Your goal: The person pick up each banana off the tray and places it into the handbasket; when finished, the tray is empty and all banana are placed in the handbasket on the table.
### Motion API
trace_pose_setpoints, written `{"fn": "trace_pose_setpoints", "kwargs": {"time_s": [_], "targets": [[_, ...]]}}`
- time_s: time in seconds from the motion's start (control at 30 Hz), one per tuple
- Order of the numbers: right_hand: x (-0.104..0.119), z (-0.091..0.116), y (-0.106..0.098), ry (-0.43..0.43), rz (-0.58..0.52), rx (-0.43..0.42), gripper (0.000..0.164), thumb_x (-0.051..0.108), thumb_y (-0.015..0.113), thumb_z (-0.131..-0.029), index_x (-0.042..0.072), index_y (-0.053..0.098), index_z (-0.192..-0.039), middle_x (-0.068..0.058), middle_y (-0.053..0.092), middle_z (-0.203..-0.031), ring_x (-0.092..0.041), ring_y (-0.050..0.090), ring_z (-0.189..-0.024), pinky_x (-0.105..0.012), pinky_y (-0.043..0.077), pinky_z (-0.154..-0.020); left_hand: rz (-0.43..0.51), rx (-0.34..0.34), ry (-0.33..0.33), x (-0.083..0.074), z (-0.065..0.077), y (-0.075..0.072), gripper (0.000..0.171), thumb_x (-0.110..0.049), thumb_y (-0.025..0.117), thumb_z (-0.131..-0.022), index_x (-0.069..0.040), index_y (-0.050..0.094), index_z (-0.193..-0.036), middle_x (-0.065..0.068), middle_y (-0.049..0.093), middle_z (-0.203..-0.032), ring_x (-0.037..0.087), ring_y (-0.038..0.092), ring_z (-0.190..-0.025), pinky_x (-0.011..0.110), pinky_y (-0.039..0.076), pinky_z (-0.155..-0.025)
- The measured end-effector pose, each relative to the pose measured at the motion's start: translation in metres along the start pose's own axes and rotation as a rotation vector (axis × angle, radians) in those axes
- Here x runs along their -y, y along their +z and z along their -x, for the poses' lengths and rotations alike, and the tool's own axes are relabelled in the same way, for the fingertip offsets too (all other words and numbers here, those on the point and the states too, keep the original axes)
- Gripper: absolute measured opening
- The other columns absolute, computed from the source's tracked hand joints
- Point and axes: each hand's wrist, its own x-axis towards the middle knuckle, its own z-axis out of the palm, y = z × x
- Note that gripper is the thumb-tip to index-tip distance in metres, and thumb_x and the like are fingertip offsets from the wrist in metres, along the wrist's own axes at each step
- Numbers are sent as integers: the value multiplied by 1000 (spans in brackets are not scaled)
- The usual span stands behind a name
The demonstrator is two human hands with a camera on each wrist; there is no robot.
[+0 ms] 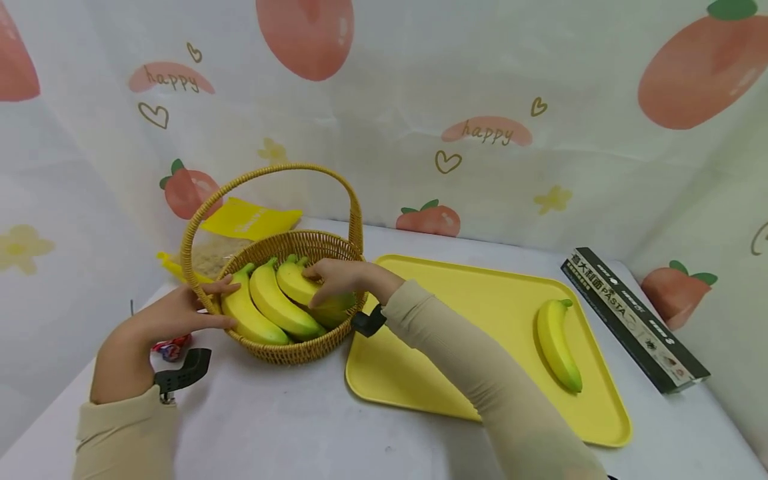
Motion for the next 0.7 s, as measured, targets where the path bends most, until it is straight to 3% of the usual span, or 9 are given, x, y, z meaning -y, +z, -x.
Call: {"fn": "trace_pose_setpoints", "kwargs": {"time_s": [0.1,0.23,0.27,0.37,0.43,0.5,0.6,0.63,0.7], "targets": [[4,-6,-2,9,-28,37,47,10,60,-90,0,45,-133,-6,55,-125,-10,54,-106,-17,44,-88,-4,-3,7,0,0,-1,70,-32,70,-82,-8,41,-140,26,23,-150,54,27,-129,66,30,-95],[7,-10,-3,8,-59,35,17,5,61,-88,2,49,-98,1,35,-77,-9,30,-58,-18,31,-55,-2,-4,18,-1,0,-1,69,-31,71,-81,-7,42,-140,26,24,-149,54,25,-129,66,29,-95],[7,-11,-3,14,-69,27,17,5,62,-87,3,48,-96,1,30,-74,-8,28,-56,-17,30,-54,-1,-4,19,-2,0,-1,69,-31,71,-81,-7,42,-140,26,24,-149,54,25,-130,66,29,-95],[7,-10,-1,45,-102,7,26,6,64,-86,1,54,-110,-2,57,-92,-6,42,-63,-16,37,-56,-1,-5,22,-2,0,-1,69,-30,71,-81,-6,43,-139,27,24,-149,54,25,-130,66,28,-96],[5,-11,0,66,-131,-2,48,6,64,-86,1,48,-131,-10,57,-127,-8,57,-87,-16,47,-67,-3,-4,22,-1,0,0,69,-30,71,-81,-7,43,-139,27,24,-149,54,24,-130,66,28,-96],[5,-11,2,82,-134,-21,62,7,66,-85,2,38,-141,-13,43,-144,-12,55,-115,-17,50,-75,-8,-3,19,0,0,0,69,-31,71,-81,-7,43,-139,26,24,-149,54,25,-130,66,29,-95],[5,-12,4,62,-103,-33,33,8,66,-85,-4,56,-113,-5,62,-107,-9,60,-91,-14,46,-67,-8,-1,18,0,0,0,69,-31,71,-81,-7,43,-139,26,24,-149,55,24,-130,66,29,-95],[6,-13,4,51,-85,-39,21,8,66,-85,-3,53,-95,0,54,-87,-7,55,-75,-14,41,-61,-6,0,19,0,0,0,69,-30,71,-81,-7,43,-139,26,24,-149,55,24,-130,66,29,-95],[7,-13,5,35,-55,-49,33,8,67,-85,3,35,-78,4,33,-74,-9,36,-59,-17,32,-55,4,2,20,0,-1,0,69,-29,71,-81,-6,43,-139,26,24,-149,55,23,-130,67,28,-95]]}}
